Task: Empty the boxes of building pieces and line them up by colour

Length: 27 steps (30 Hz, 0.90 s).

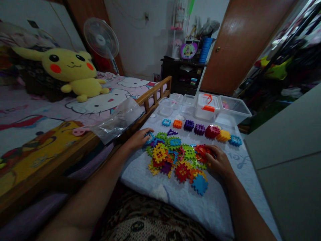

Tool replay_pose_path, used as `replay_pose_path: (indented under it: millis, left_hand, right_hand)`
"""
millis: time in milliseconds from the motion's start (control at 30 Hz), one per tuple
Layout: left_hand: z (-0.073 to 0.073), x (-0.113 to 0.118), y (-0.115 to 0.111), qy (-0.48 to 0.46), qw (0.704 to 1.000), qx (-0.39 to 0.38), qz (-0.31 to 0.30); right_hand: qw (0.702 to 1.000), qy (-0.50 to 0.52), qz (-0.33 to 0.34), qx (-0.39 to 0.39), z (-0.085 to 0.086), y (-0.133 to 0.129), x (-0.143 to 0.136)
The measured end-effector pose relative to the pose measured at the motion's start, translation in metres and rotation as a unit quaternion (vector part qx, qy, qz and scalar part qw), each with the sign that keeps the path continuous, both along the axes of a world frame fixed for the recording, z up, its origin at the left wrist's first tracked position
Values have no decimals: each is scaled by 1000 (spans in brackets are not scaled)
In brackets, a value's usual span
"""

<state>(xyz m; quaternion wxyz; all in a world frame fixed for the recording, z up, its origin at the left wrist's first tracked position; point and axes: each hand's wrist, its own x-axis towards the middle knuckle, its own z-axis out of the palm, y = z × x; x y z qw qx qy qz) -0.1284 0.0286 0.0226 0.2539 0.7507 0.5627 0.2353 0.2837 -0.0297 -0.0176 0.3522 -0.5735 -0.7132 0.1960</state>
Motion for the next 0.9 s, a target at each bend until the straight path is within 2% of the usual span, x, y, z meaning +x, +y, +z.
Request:
replay_pose_path:
  millis: [133, 233, 400, 567, 733, 833, 900]
  left_hand:
    - [-8, 2, 13, 12, 1000, -17, -12]
    - [-10, 7, 14, 36, 999, 1, -28]
    - [-5, 18, -2, 69, 994, 88, 9]
    - [-6, 30, -17, 85, 994, 59, 39]
    - [-6, 39, -16, 27, 997, 18, 73]
    - [-1, 41, -14, -44, 996, -8, 72]
    - [4, 40, -15, -81, 993, 7, 81]
  right_hand:
    - [1000, 1, 1, -7, 0, 0, 0]
    - [1000, 2, 2, -11, 1, 0, 0]
    - [1000, -1, 2, -9, 2, -1, -1]
    - [1000, -9, -2, -3, 1, 0, 0]
    - [1000, -9, 2, -6, 2, 0, 0]
    - [1000, -11, 5, -9, 3, 0, 0]
    - [1000, -11, 4, -11, 3, 0, 0]
